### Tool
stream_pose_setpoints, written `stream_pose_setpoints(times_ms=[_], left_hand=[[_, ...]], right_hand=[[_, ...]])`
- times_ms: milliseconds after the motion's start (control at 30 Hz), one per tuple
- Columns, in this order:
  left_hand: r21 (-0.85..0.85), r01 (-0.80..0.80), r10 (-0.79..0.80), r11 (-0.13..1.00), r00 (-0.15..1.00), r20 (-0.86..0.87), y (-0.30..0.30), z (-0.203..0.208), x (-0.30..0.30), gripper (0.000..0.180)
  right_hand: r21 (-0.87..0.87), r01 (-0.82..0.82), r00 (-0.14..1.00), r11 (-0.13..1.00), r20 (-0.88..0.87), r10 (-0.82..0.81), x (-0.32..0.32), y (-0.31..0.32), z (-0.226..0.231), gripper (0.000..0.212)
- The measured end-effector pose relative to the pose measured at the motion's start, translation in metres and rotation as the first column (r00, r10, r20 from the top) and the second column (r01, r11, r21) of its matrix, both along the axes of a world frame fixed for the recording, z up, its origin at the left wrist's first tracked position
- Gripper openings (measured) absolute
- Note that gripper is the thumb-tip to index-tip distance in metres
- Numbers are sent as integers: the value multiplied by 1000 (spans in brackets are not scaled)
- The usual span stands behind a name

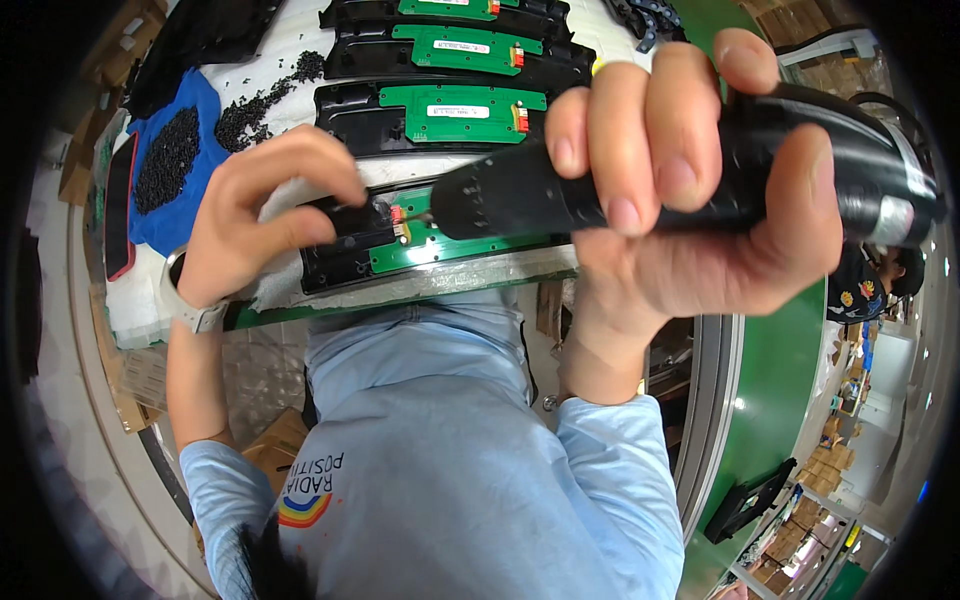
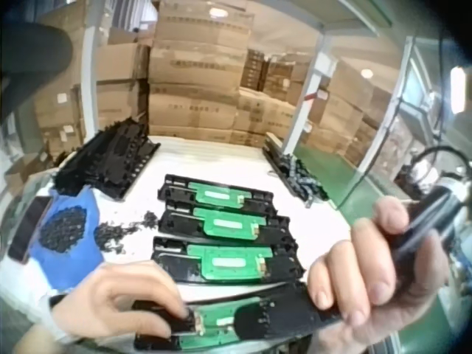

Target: Assembling electronic components by attaching circuit boards to plastic housings using an electric screwdriver.

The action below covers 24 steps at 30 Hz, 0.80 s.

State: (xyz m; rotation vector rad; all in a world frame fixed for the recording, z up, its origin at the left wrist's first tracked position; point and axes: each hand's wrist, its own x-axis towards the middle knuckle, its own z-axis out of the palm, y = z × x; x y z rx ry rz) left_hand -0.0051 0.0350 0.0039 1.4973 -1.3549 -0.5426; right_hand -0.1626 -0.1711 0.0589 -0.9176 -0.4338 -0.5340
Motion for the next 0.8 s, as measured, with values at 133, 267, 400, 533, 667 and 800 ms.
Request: stream_pose_setpoints(times_ms=[133, 267, 400, 533, 667, 800], left_hand=[[97, -11, -20, 995, 949, 313, 11, -12, 3, 23], [125, 53, -93, 991, 933, 348, 8, -13, 1, 24], [142, 47, -90, 989, 946, 312, 9, -16, 1, 21], [98, 67, -97, 993, 936, 337, 8, -19, 1, 20], [83, 71, -97, 994, 927, 362, 8, -20, 0, 20], [74, 68, -91, 995, 924, 371, 8, -20, -1, 20]], right_hand=[[-236, 53, 997, 970, -44, -65, -15, -8, 0, 37], [-462, 25, 999, 887, -32, -44, -21, -16, -1, 39], [-502, 75, 994, 861, -35, -107, -21, -11, -5, 41], [-467, 220, 934, 857, -153, -324, -25, 3, -1, 40], [-503, 217, 911, 836, -203, -358, -22, 9, 6, 38], [-537, 208, 885, 817, -253, -391, -20, 11, 7, 37]])
